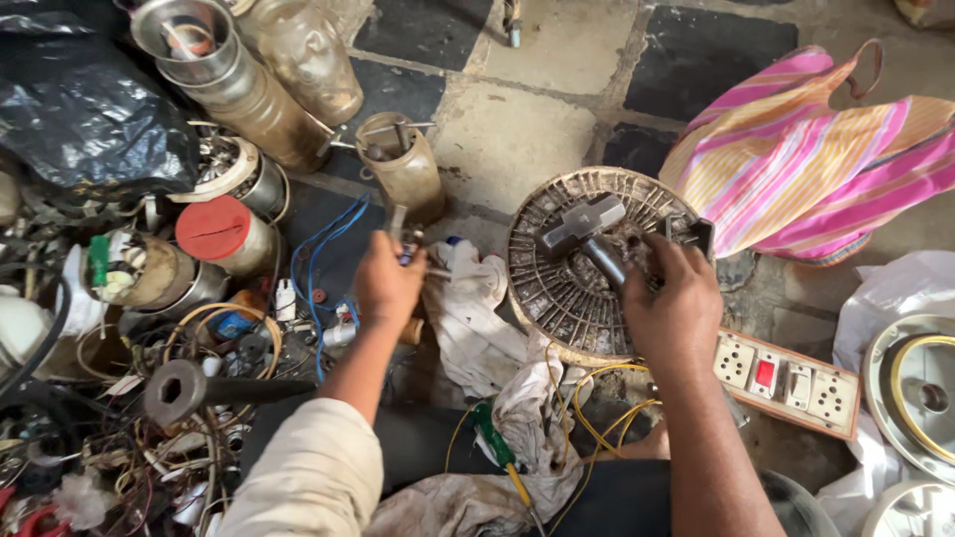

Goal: The person works on a fan motor assembly while sitting on the floor, using a hammer to tap components into place and handling the internal copper-wound stator. The person manipulates a small bearing and a shaft, fitting them into the stator and testing the fit by hand.

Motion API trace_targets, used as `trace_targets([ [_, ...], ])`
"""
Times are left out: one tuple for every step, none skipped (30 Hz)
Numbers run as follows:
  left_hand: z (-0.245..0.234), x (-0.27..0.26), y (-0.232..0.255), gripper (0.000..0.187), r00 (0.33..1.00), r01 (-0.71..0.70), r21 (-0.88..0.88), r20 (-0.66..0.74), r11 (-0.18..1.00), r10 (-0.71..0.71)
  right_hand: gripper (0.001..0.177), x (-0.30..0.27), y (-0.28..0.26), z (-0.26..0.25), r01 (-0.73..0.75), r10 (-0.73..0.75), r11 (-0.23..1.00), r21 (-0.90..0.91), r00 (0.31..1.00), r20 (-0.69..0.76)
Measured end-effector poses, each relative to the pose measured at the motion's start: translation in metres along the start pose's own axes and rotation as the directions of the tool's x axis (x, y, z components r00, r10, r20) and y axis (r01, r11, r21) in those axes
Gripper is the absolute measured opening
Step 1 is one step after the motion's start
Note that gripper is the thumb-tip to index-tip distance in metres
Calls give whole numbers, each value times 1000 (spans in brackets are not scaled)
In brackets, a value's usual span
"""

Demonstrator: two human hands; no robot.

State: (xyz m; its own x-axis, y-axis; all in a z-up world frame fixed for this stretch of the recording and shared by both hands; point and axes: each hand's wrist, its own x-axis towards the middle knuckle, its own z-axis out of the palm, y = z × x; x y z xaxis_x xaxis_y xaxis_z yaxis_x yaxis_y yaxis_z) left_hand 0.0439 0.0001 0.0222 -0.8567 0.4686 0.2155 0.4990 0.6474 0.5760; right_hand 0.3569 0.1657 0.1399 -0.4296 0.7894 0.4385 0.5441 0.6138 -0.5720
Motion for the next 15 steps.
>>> trace_targets([
  [-9,7,-13,47,998,14,-75,-59,997,-19,33,-1,-6,-3,11,-11,999,33,1000,-22],
  [-19,15,-25,49,992,24,-150,-117,988,-42,34,-3,-14,-7,-59,62,976,208,998,-9],
  [-28,20,-35,51,981,30,-225,-179,974,-71,34,-4,-25,-12,-123,124,918,377,992,21],
  [-35,20,-41,52,972,50,-379,-196,924,-132,35,-5,-37,-18,-186,180,826,531,982,65],
  [-44,17,-45,53,959,59,-525,-206,849,-194,33,-11,-46,-31,-221,176,722,656,975,134],
  [-56,14,-46,54,945,58,-658,-206,751,-254,31,-21,-55,-51,-260,161,599,758,966,204],
  [-73,10,-45,49,938,108,-757,-137,645,-318,24,-38,-65,-76,-288,136,560,777,957,257],
  [-92,2,-42,45,927,153,-838,-61,523,-369,26,-55,-77,-101,-306,113,557,772,949,295],
  [-109,-6,-35,43,915,189,-901,18,389,-403,28,-69,-87,-124,-316,94,562,764,943,321],
  [-124,-14,-28,41,905,213,-933,76,291,-418,29,-81,-96,-147,-321,79,573,754,937,339],
  [-139,-23,-21,40,897,231,-955,134,188,-422,31,-89,-104,-162,-324,84,588,741,936,342],
  [-152,-32,-16,40,888,247,-965,192,83,-417,33,-96,-111,-175,-326,90,600,731,935,344],
  [-163,-42,-11,37,882,272,-962,255,-14,-397,35,-97,-115,-173,-325,99,611,722,936,338],
  [-173,-52,-7,36,874,297,-949,316,-108,-369,37,-96,-120,-165,-328,111,620,713,936,334],
  [-180,-60,-3,35,866,324,-924,377,-203,-329,39,-98,-125,-169,-328,121,627,707,937,328],
])
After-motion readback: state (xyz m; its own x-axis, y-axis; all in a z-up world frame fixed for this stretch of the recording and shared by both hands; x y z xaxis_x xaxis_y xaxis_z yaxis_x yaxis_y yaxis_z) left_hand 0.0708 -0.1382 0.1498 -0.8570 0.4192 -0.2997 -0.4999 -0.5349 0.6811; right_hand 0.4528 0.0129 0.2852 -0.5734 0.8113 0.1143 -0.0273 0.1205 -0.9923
